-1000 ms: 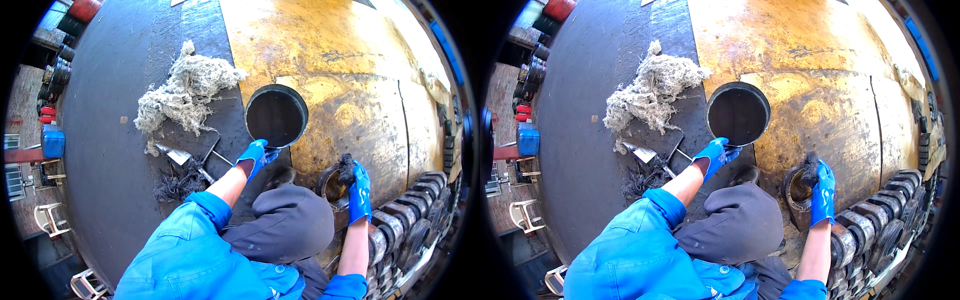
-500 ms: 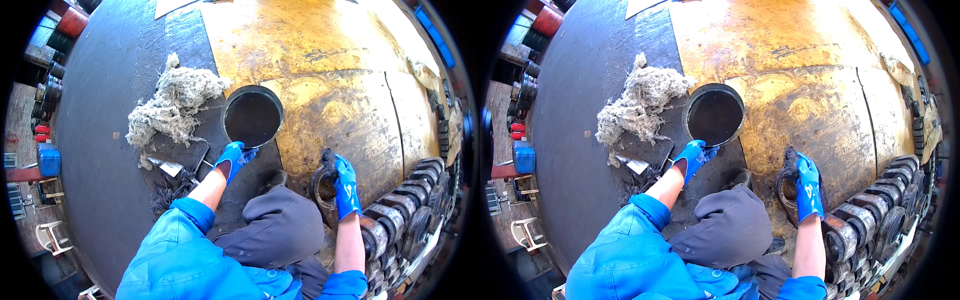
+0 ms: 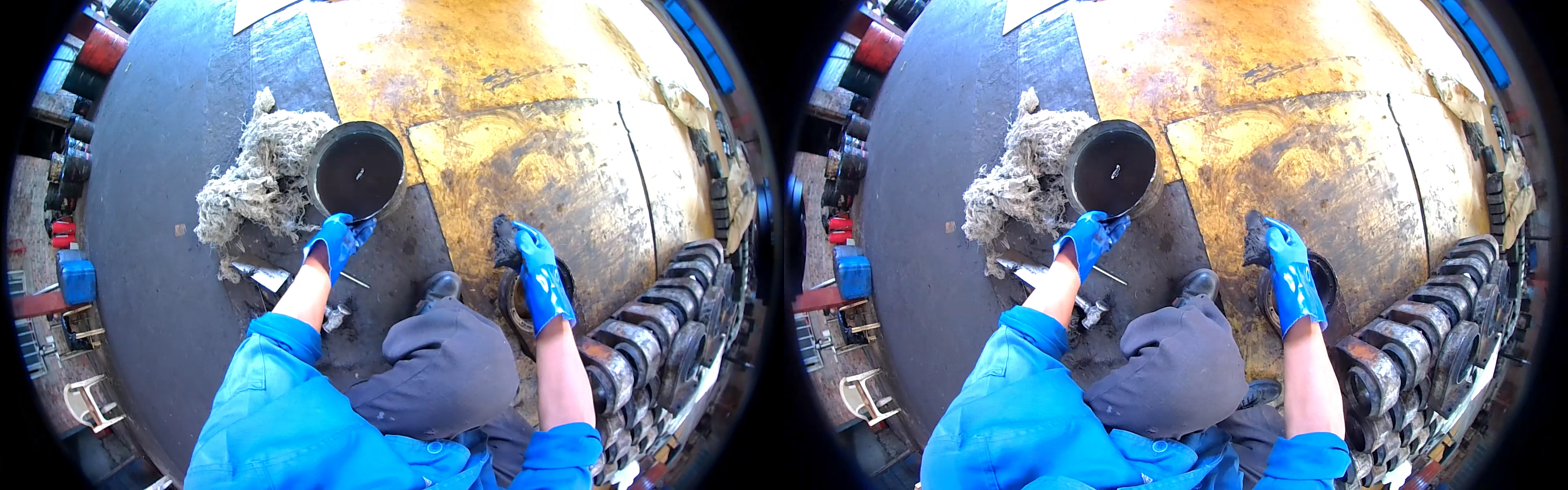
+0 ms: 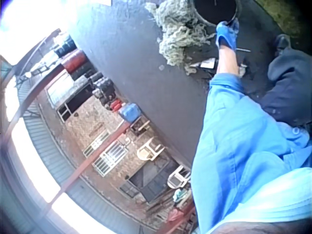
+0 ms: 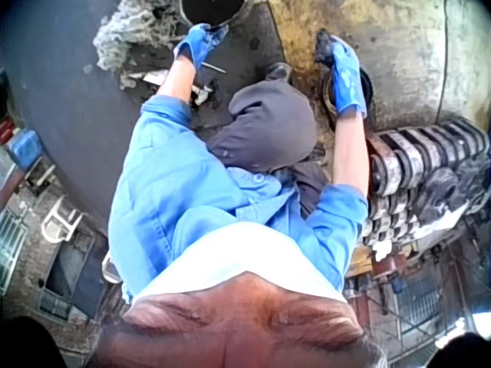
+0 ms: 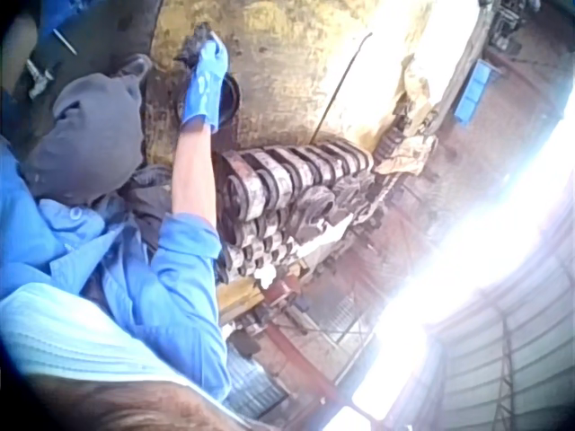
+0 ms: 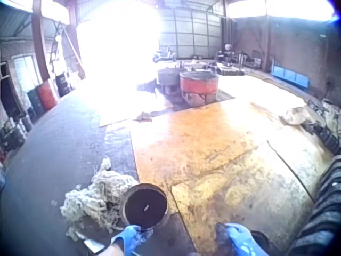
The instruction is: The person cleans a large metal part and several smaller components by hand using a piece of fiber material soaked in a dark liquid, then uses a thin metal tool to remove residue from the larger part.
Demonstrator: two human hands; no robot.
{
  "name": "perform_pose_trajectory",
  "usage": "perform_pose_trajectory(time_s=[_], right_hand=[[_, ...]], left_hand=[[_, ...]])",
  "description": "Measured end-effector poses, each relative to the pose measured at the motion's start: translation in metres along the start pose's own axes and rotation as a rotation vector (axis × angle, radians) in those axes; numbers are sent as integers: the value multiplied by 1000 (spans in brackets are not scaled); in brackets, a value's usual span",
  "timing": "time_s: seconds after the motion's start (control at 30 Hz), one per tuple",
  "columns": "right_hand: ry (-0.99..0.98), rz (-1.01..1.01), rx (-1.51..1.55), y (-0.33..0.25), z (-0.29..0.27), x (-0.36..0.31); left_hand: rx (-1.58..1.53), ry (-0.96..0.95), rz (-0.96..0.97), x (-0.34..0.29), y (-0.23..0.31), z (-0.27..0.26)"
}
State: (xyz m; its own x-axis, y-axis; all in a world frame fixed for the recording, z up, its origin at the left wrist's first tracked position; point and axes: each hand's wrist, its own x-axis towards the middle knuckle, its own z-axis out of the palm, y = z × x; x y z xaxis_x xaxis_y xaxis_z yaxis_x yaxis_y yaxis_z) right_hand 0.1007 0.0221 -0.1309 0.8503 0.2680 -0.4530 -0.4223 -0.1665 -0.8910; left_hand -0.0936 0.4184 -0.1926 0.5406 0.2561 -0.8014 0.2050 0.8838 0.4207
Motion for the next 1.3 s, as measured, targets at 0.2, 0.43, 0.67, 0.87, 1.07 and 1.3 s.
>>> perform_pose_trajectory(time_s=[0.2, 0.43, 0.67, 0.87, 1.07, 1.3], right_hand=[[-107, -58, -82, -31, 43, 29], [42, -2, -188, -51, 3, -26], [126, 122, -209, -5, -102, -107], [177, 188, -204, 22, -179, -133], [243, 172, -390, 16, -237, -164], [283, 247, -578, -4, -217, -178]], left_hand=[[161, -125, -70, -62, 5, -7], [425, -88, -187, -204, -59, -117], [328, 500, 186, -215, -68, -276], [724, 862, 641, -169, 75, -291], [1018, 1141, 482, -145, 157, -241], [1264, 1258, 676, -80, 205, -285]])
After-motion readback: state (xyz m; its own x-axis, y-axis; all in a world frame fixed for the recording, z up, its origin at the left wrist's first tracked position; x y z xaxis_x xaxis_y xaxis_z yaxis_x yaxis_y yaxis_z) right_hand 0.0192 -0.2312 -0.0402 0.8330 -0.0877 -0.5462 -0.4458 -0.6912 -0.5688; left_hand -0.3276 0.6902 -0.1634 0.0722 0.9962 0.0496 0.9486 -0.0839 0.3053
